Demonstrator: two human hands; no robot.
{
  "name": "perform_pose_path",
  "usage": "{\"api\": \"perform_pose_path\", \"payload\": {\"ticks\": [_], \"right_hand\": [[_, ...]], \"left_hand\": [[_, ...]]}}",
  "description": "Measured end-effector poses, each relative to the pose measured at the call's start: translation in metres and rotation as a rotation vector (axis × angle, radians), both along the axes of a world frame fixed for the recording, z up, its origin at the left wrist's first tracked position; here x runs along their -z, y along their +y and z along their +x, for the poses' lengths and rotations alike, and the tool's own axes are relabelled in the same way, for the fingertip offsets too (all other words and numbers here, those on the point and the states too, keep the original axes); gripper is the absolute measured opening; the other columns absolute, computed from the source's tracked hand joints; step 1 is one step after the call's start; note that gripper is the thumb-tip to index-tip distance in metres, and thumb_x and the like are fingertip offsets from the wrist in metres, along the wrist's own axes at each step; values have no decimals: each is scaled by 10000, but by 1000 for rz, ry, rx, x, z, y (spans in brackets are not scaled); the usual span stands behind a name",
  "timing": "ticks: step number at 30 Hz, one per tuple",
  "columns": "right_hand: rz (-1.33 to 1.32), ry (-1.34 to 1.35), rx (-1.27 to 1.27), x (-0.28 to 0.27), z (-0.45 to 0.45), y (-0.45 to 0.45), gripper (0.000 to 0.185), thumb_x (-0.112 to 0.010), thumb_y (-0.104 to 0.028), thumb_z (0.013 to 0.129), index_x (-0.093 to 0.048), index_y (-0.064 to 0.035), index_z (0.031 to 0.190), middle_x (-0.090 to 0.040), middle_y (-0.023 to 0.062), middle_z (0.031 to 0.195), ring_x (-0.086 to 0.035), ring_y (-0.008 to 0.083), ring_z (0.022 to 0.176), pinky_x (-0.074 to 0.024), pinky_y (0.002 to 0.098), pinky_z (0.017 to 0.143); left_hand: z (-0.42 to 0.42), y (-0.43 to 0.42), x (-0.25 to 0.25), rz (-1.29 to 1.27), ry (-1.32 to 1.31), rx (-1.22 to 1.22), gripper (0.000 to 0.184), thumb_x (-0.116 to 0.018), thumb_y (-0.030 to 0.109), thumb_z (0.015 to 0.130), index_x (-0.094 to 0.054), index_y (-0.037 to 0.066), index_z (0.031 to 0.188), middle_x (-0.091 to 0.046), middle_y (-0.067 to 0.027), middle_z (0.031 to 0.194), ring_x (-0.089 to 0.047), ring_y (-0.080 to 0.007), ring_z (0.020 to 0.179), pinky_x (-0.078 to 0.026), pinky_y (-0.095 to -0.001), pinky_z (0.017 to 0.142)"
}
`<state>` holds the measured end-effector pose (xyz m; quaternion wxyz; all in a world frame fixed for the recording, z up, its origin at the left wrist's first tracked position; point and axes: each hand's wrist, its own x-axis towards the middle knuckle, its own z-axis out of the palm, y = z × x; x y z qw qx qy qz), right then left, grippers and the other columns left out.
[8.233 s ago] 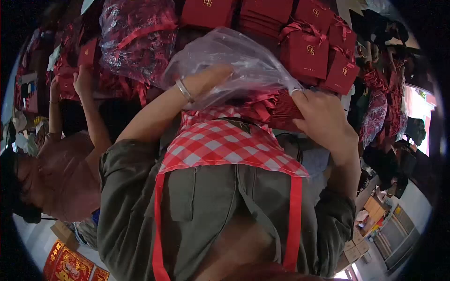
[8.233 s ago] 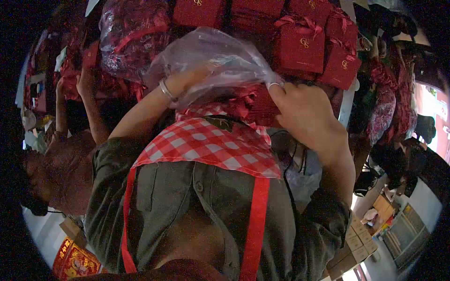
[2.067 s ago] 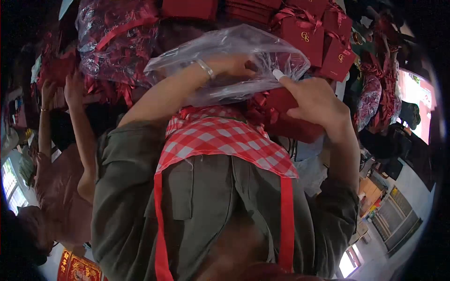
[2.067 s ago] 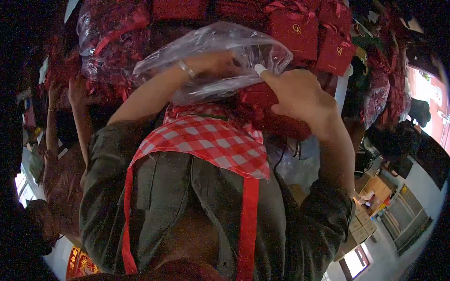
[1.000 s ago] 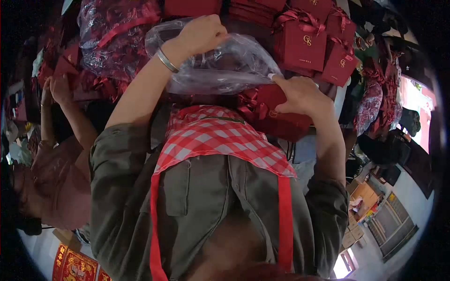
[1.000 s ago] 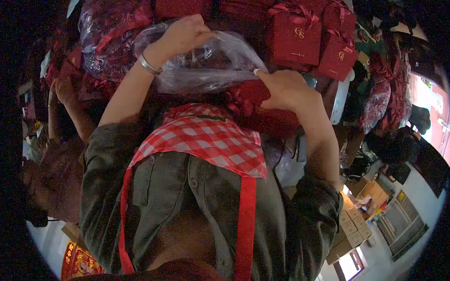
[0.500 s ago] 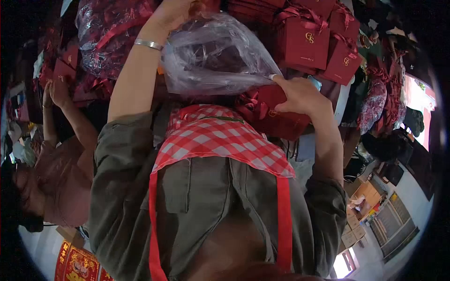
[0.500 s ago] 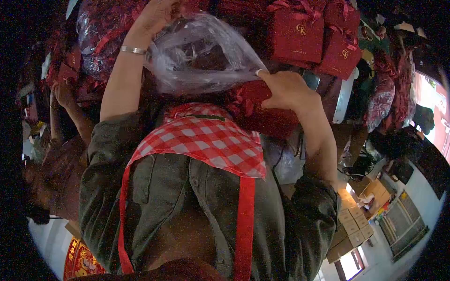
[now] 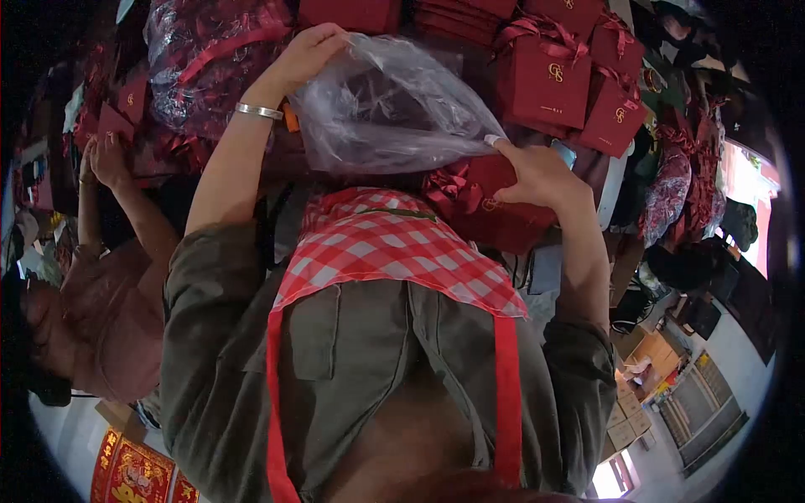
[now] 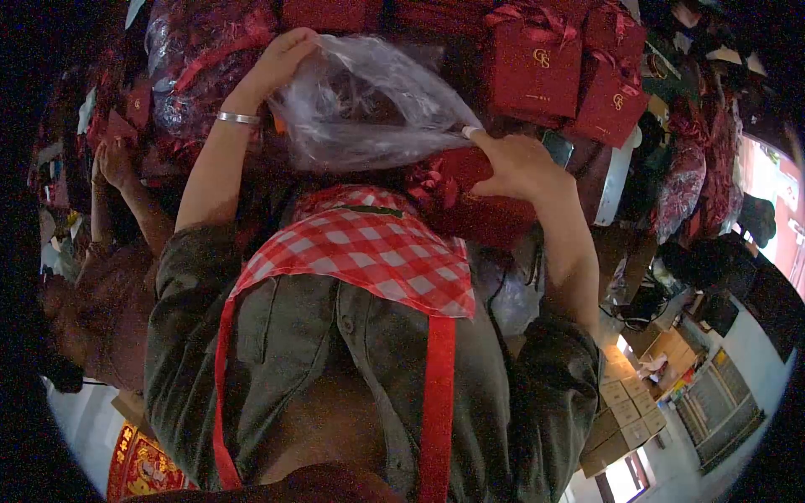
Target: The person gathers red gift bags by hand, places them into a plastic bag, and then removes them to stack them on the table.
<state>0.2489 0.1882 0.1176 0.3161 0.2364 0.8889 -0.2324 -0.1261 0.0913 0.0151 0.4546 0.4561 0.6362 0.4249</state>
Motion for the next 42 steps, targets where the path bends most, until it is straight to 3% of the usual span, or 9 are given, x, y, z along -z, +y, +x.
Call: {"api": "perform_pose_path", "payload": {"ticks": [8,10,14,23,26,31,36,38,42], "right_hand": [[19,7,7,-12,11,-9,838,-746,-389,675,-334,-132,1358,-612,252,889,-597,425,835,-468,484,756],[56,80,45,-22,22,-14,886,-759,-349,652,-326,-150,1399,-606,245,791,-589,420,772,-457,471,712],[86,121,55,-50,43,-24,773,-730,-354,700,-370,-140,1350,-619,229,895,-611,399,797,-487,462,712],[186,341,266,-65,81,-60,973,-785,-241,614,-276,-130,1436,-622,211,980,-614,377,844,-493,413,730],[248,346,251,-64,93,-65,1008,-793,-238,605,-248,-118,1444,-642,188,962,-627,367,827,-500,402,718],[274,266,376,-77,111,-72,1080,-797,-243,604,-155,-114,1463,-666,161,862,-639,363,762,-504,412,683],[321,205,379,-74,99,-68,1060,-782,-259,627,-143,-134,1463,-645,197,807,-621,389,735,-487,446,654],[294,166,370,-78,98,-64,1034,-765,-319,652,-145,-140,1460,-640,211,839,-622,400,758,-492,459,686],[231,54,339,-93,97,-55,997,-736,-374,695,-134,-147,1457,-637,222,883,-620,415,782,-491,485,731]], "left_hand": [[3,0,3,5,649,-104,276,-533,285,917,-617,56,1045,-635,-78,811,-598,-173,721,-464,-297,662],[11,0,-1,75,711,-213,251,-541,310,871,-647,104,969,-649,-174,879,-621,-360,847,-495,-421,722],[27,-3,-8,29,761,-214,255,-531,321,873,-649,122,981,-651,-174,873,-626,-356,826,-500,-429,714],[38,9,-19,92,1033,-242,219,-526,322,879,-649,141,891,-657,-113,806,-637,-313,778,-510,-423,617],[36,14,-23,373,1133,-235,200,-534,318,869,-653,158,872,-638,-81,772,-635,-278,741,-516,-403,603],[35,23,-42,53,1230,-135,286,-549,301,873,-613,178,1123,-641,-43,952,-614,-264,916,-519,-387,736],[53,16,-50,132,1129,-133,490,-615,297,825,-484,175,1281,-596,-139,1108,-580,-321,1010,-492,-415,844],[65,9,-65,438,1054,-191,482,-623,296,781,-512,129,1220,-570,-164,1144,-556,-341,1043,-455,-460,876],[118,-26,-79,475,799,315,452,-661,251,723,-561,98,1136,-593,-131,1072,-566,-313,1013,-401,-475,910]]}}
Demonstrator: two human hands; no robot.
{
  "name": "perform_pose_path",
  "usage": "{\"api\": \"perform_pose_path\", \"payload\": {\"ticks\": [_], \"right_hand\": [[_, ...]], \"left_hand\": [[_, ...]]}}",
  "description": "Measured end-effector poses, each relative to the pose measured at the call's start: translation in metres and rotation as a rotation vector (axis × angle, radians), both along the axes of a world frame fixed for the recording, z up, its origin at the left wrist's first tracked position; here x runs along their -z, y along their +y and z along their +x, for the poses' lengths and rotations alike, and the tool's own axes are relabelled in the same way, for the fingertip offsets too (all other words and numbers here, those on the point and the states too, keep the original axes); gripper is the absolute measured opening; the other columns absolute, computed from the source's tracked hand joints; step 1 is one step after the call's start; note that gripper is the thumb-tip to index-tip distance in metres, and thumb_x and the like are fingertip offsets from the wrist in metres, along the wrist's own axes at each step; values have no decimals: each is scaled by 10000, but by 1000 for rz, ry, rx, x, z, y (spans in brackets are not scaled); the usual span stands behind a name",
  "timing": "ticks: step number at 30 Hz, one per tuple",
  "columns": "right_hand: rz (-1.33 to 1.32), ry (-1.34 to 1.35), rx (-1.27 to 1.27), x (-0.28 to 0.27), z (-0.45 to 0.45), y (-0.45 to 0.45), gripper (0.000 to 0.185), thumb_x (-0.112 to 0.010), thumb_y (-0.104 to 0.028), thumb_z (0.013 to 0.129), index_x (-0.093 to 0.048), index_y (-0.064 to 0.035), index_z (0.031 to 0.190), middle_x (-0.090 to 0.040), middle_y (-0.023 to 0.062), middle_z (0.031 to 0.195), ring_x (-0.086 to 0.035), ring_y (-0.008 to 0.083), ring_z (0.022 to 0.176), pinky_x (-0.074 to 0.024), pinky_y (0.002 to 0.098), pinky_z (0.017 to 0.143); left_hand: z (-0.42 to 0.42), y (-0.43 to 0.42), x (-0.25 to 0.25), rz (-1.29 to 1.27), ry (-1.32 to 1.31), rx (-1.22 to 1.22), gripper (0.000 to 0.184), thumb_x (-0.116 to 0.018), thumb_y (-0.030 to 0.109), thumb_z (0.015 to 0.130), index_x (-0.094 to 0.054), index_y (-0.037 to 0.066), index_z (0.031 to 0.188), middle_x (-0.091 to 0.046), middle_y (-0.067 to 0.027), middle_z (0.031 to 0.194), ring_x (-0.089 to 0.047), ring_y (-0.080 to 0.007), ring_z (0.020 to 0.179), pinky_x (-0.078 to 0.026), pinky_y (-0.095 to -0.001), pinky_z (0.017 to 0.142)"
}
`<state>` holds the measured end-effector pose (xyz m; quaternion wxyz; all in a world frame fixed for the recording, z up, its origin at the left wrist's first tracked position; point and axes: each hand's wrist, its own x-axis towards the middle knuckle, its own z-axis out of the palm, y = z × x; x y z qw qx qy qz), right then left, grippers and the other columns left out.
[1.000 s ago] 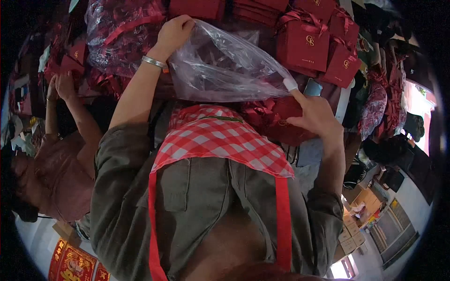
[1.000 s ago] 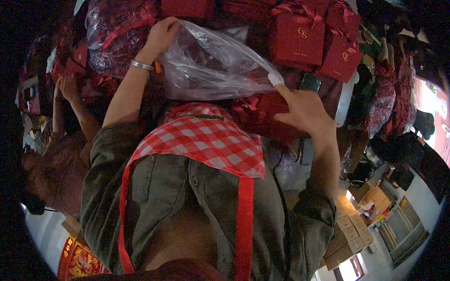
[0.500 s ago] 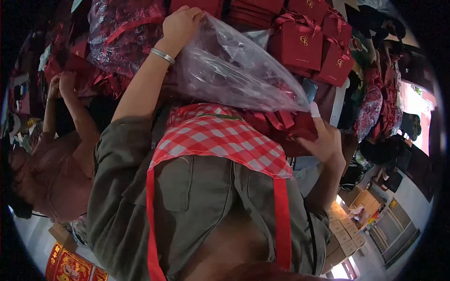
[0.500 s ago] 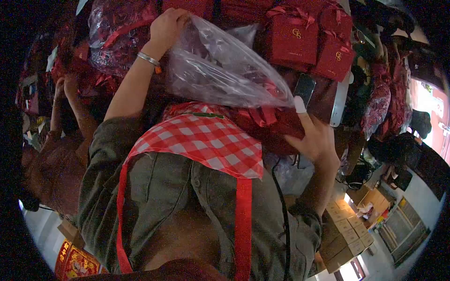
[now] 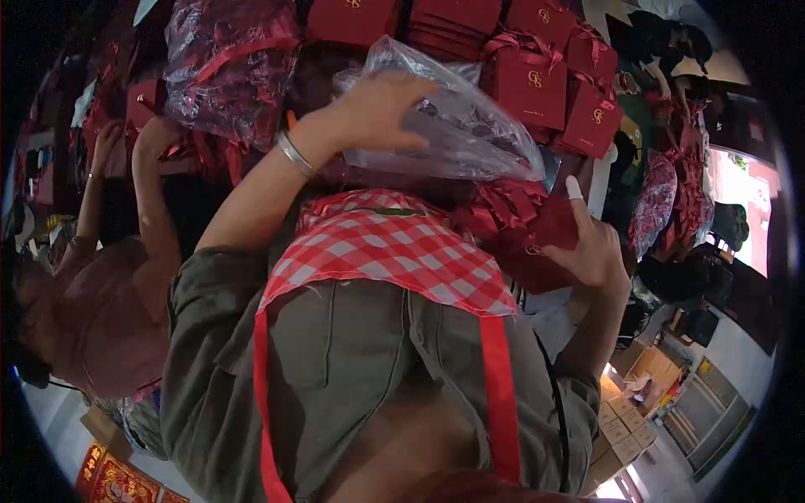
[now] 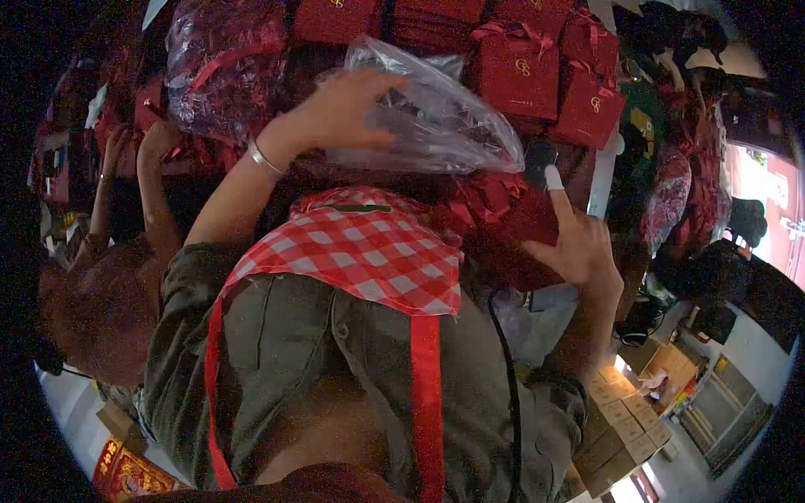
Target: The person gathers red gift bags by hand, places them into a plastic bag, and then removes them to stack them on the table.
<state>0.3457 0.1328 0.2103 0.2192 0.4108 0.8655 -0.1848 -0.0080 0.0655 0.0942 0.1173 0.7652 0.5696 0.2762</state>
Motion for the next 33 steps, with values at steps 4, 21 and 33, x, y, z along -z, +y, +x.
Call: {"api": "perform_pose_path", "payload": {"ticks": [4,21,33], "right_hand": [[73,-20,-83,-4,10,6,1008,-778,-286,623,-212,-112,1439,-621,220,799,-600,415,763,-463,490,670],[-87,-243,-978,42,-176,11,824,-758,-238,644,-369,-36,1343,-633,178,857,-618,347,845,-492,438,714],[-112,-216,-824,97,-203,32,630,-799,-281,597,-519,-25,1100,-636,178,1003,-607,334,964,-490,424,807]], "left_hand": [[17,-26,31,-203,383,61,223,-637,191,704,-611,128,916,-575,-51,899,-566,-224,917,-344,-475,926],[-7,-40,37,534,232,-231,155,-658,187,646,-562,214,766,-548,37,846,-558,-144,909,-301,-477,972],[-34,-95,113,267,-406,-786,364,-709,280,746,-563,54,991,-557,-154,1155,-499,-346,1126,-318,-487,993]]}}
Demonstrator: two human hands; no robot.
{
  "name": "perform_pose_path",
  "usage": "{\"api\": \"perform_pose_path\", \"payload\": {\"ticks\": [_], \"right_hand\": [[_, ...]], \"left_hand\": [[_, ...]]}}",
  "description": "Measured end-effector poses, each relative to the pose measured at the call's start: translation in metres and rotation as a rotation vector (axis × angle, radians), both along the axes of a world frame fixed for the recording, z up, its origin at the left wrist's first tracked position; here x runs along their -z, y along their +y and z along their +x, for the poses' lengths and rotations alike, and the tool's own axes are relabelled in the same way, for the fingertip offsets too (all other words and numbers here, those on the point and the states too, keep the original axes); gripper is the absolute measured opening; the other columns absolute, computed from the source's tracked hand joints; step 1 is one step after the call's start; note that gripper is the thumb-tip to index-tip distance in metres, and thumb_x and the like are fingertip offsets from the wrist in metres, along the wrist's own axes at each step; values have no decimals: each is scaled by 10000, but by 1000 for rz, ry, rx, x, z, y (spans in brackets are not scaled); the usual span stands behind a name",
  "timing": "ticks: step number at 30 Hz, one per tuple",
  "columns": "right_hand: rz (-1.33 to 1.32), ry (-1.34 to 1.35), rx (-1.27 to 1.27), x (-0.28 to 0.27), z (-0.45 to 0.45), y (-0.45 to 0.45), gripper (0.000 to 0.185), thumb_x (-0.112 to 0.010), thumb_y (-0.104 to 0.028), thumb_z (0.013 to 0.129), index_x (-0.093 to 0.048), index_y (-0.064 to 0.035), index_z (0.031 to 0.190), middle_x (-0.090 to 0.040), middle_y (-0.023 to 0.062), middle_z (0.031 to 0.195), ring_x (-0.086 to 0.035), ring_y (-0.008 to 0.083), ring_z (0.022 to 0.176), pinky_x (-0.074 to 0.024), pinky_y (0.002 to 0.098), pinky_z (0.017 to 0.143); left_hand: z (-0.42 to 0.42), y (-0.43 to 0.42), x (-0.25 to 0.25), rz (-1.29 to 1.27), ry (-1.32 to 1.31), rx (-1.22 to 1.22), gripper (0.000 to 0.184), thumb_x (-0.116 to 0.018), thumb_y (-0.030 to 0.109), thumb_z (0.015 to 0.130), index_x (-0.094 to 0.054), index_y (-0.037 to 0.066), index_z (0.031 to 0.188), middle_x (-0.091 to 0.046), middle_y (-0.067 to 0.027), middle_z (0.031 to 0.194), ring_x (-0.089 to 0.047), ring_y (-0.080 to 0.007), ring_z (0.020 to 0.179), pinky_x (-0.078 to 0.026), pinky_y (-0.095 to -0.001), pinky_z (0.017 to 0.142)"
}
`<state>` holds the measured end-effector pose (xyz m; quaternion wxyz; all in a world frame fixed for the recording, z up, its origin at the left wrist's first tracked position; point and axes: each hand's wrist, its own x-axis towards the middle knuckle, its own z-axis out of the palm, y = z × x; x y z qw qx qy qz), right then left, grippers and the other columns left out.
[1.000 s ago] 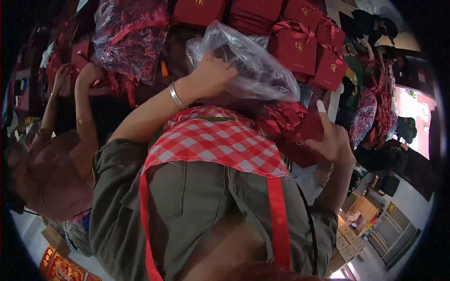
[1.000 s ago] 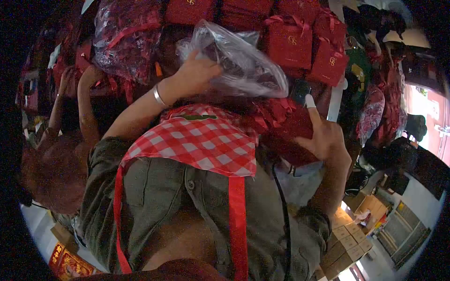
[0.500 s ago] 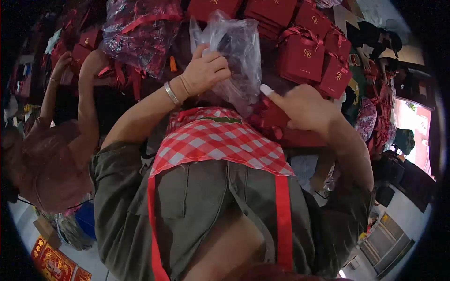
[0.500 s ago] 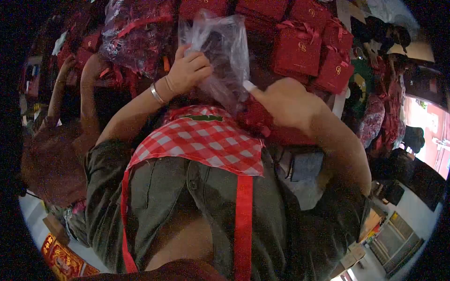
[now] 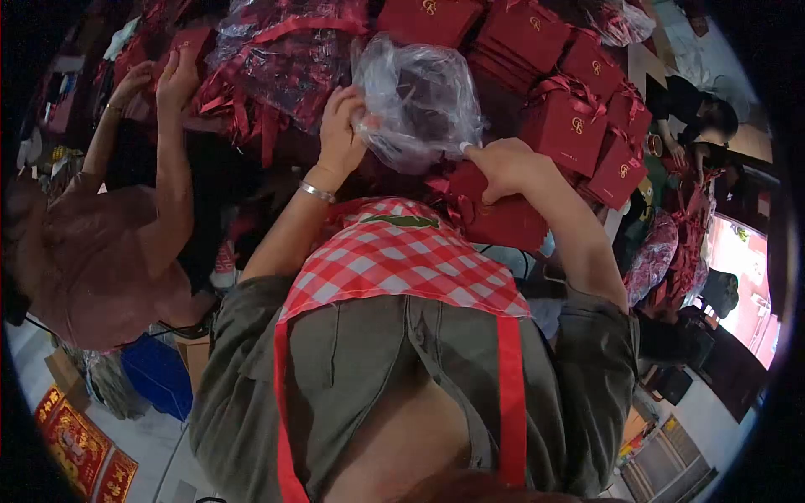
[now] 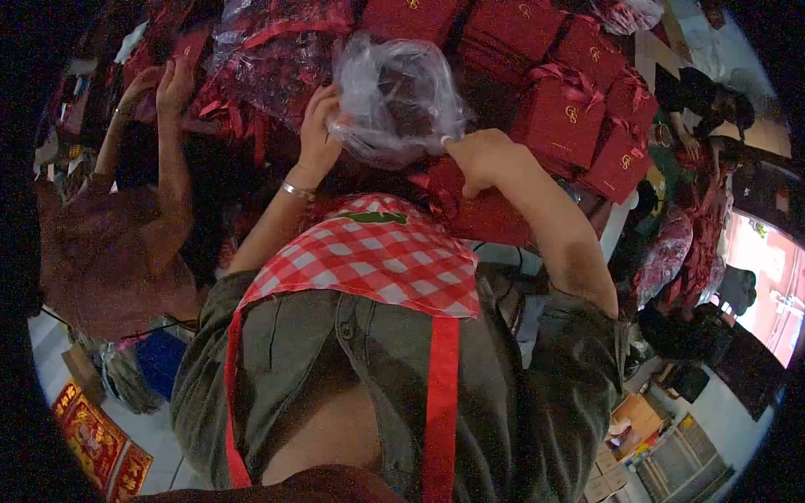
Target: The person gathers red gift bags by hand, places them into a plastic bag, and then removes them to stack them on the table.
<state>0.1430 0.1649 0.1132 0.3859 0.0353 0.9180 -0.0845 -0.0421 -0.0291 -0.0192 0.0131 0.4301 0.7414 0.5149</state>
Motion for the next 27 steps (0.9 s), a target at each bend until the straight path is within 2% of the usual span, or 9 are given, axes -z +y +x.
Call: {"api": "perform_pose_path", "payload": {"ticks": [2,6,8,9,13,15,16,20,27], "right_hand": [[-15,-33,5,4,-2,3,702,-786,-291,587,-489,-26,1166,-635,190,972,-608,345,942,-488,434,793],[-37,-87,33,1,0,5,661,-771,-301,578,-505,-35,1122,-634,197,929,-609,358,910,-484,448,777],[-17,-110,44,-2,-2,2,628,-780,-295,586,-525,-48,1104,-636,179,970,-604,345,945,-485,438,797],[7,-136,58,-2,-2,1,594,-790,-288,594,-545,-61,1085,-638,161,1011,-598,332,979,-485,428,818],[-6,-113,31,1,-2,3,608,-786,-289,606,-536,-54,1108,-636,162,1020,-599,330,979,-483,428,827],[5,-98,45,3,0,5,630,-785,-293,616,-527,-52,1137,-635,162,1027,-599,330,979,-481,426,833],[8,-99,44,1,1,5,630,-785,-293,616,-527,-52,1137,-635,162,1027,-599,330,979,-481,426,833],[15,-144,49,-5,-1,4,737,-792,-301,615,-478,-65,1239,-633,169,1025,-601,333,974,-489,424,816],[24,-85,52,-7,1,0,840,-809,-305,601,-417,-45,1297,-636,191,990,-609,342,958,-496,423,795]], "left_hand": [[-3,-15,15,-111,100,77,605,-673,199,769,-422,-2,1282,-436,-264,1297,-410,-430,1212,-343,-445,1014],[-17,-50,-21,-437,-93,296,697,-588,57,750,-289,-29,1373,-439,-268,1279,-416,-441,1185,-359,-428,1001],[-30,-62,-30,-570,185,116,684,-558,-3,730,-313,-9,1368,-449,-259,1261,-454,-412,1133,-376,-423,980],[-28,-56,-51,-412,310,10,525,-553,-17,740,-456,5,1255,-527,-218,1152,-515,-377,1035,-428,-412,894],[-12,-8,-99,-117,211,-62,170,-620,106,794,-575,26,938,-596,-117,864,-586,-323,812,-473,-391,692],[-1,15,-89,-272,-28,-41,259,-656,222,797,-578,30,951,-598,-119,854,-593,-320,802,-479,-404,679],[-4,23,-71,-431,80,-67,422,-687,370,754,-577,41,995,-598,-139,919,-603,-333,843,-495,-420,700],[-19,30,-4,-806,100,-124,625,-700,490,687,-542,89,1140,-555,-184,1070,-603,-391,902,-511,-470,752],[-28,32,-14,-786,41,85,333,-637,306,833,-640,25,1011,-613,-150,995,-615,-323,906,-512,-391,738]]}}
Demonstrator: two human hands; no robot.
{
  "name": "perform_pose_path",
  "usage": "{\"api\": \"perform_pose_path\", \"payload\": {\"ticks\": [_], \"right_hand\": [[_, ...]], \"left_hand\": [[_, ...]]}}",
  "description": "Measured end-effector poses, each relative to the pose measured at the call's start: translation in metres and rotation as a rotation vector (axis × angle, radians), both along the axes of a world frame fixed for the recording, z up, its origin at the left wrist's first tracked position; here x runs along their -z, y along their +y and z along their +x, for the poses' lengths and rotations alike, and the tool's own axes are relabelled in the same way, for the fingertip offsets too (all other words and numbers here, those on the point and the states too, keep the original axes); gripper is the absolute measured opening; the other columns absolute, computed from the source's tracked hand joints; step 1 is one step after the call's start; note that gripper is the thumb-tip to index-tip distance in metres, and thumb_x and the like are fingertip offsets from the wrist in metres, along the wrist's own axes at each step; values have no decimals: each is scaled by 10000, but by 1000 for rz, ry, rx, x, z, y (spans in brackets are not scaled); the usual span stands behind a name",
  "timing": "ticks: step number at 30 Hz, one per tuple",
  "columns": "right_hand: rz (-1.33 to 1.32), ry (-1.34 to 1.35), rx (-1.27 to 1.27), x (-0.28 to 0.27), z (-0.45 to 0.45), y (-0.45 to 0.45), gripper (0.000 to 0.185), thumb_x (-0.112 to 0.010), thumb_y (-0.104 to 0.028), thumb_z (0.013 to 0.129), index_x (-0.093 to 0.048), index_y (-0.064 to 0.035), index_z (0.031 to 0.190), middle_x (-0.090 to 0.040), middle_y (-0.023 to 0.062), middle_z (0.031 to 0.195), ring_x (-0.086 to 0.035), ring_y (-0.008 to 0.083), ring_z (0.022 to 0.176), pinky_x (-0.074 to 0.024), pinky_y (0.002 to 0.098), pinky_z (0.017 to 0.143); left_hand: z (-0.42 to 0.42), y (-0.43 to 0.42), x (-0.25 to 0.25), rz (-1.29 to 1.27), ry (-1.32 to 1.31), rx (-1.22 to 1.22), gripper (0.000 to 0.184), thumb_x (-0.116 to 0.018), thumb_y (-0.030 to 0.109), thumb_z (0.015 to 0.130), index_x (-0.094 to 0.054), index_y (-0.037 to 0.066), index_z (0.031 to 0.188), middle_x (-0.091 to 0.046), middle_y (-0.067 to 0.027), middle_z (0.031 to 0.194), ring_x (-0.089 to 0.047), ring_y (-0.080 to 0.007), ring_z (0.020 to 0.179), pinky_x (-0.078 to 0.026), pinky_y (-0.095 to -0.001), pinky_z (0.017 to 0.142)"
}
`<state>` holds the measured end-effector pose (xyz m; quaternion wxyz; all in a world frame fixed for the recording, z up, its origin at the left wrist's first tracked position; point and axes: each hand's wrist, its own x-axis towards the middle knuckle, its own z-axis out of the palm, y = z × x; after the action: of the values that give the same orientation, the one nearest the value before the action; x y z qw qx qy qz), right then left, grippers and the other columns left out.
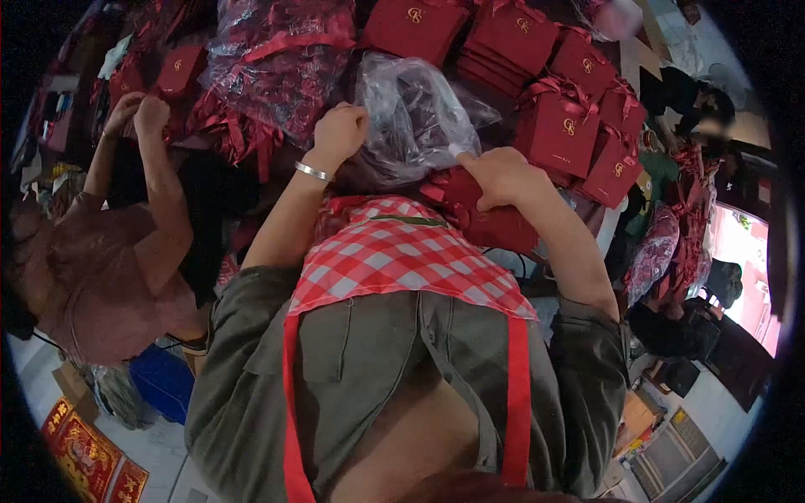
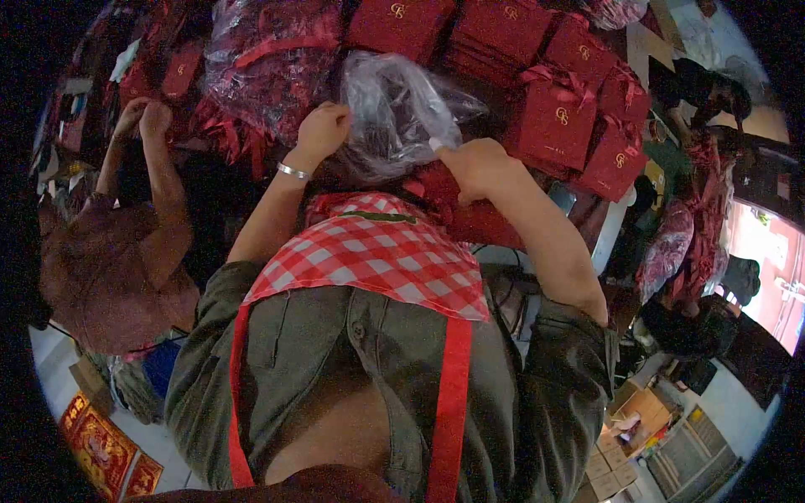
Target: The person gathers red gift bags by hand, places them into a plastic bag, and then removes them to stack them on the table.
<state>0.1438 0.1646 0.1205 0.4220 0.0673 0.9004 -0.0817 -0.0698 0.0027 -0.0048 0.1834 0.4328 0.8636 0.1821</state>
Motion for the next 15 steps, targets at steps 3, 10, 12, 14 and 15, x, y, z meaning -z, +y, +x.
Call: {"api": "perform_pose_path", "payload": {"ticks": [3,10,12,14,15], "right_hand": [[11,-36,32,-1,-7,2,883,-817,-316,587,-393,-40,1312,-636,187,1000,-615,339,946,-498,424,790],[14,-103,83,18,3,21,564,-811,-328,584,-635,1,1007,-666,162,930,-635,314,906,-514,408,766],[10,1,80,8,13,20,432,-804,-333,590,-677,8,822,-671,162,883,-644,310,876,-518,401,756],[12,13,86,-3,17,18,438,-804,-336,591,-676,6,833,-669,167,889,-644,314,872,-518,402,754],[17,29,97,-5,18,17,444,-804,-340,593,-675,4,843,-667,171,895,-644,318,867,-519,403,751]], "left_hand": [[3,-1,-4,370,-158,157,195,-607,228,819,-657,41,841,-621,-146,886,-627,-269,875,-500,-385,741],[-12,-22,-29,856,-1452,-458,178,-445,166,956,-556,45,1026,-607,-34,970,-579,-114,841,-448,-243,767],[-34,-43,-17,812,-1466,-523,182,-445,175,957,-559,51,1027,-609,-42,982,-582,-129,841,-458,-262,760],[-37,-56,-27,707,-1281,-668,197,-471,162,948,-554,36,1075,-610,-53,1006,-581,-150,848,-471,-290,745],[-33,-58,-39,703,-1282,-669,197,-471,162,948,-554,36,1075,-610,-53,1006,-581,-150,848,-471,-290,745]]}}
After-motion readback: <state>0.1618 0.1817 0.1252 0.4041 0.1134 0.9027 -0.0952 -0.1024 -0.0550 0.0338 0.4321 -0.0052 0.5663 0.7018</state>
